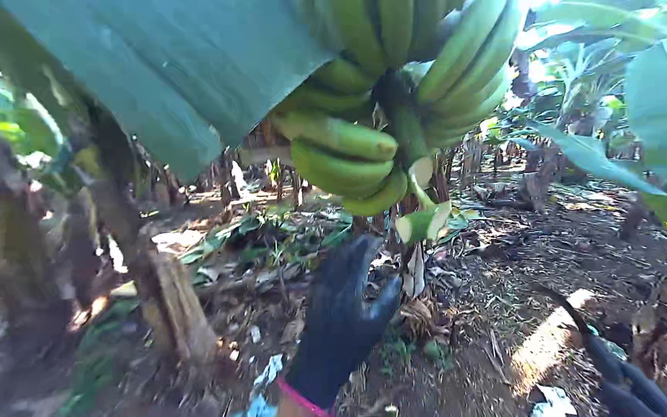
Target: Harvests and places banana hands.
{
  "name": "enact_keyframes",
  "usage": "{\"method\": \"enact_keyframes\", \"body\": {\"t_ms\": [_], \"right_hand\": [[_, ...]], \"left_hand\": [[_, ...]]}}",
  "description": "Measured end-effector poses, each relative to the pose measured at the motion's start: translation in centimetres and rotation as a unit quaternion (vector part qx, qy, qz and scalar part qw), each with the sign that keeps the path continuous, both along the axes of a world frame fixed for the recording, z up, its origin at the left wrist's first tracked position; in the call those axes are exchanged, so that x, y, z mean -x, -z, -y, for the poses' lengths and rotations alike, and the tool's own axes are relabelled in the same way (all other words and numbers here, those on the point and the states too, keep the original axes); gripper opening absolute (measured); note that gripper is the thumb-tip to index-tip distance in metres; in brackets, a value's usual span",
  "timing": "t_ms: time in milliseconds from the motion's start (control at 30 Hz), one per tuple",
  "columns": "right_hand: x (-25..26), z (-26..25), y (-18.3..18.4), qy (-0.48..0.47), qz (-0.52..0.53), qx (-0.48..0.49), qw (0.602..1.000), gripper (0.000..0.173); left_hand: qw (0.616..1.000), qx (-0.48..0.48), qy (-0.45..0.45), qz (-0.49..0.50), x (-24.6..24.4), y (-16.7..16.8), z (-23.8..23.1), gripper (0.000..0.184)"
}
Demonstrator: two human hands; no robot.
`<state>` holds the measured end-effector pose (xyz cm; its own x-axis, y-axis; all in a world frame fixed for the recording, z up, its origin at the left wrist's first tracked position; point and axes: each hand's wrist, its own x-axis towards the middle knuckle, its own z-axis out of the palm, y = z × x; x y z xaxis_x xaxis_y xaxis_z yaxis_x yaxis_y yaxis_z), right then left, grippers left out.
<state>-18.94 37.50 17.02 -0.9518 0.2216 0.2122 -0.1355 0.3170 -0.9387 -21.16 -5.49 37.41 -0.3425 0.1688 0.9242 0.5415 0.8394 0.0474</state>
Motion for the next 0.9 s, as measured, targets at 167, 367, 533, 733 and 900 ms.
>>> {"method": "enact_keyframes", "body": {"t_ms": [167,367,533,733,900], "right_hand": [[3.6,0.6,-12.4,-0.009,-0.233,-0.174,0.957,0.053],[9.1,5.6,-25.8,-0.024,-0.405,-0.359,0.841,0.043],[12.5,8.7,-30.6,-0.064,-0.413,-0.412,0.810,0.041],[13.3,11.3,-31.9,-0.041,-0.419,-0.496,0.760,0.043],[9.6,15.1,-34.8,0.030,-0.332,-0.623,0.707,0.035]], "left_hand": [[0.962,0.209,-0.131,-0.115,3.7,-13.4,-1.5,0.066],[0.911,0.321,-0.256,0.032,7.3,-20.6,-2.2,0.085],[0.905,0.350,-0.240,0.000,7.2,-18.6,-0.9,0.087],[0.896,0.369,-0.240,-0.051,7.2,-16.8,1.7,0.092],[0.904,0.352,-0.235,-0.059,6.7,-15.8,2.8,0.087]]}}
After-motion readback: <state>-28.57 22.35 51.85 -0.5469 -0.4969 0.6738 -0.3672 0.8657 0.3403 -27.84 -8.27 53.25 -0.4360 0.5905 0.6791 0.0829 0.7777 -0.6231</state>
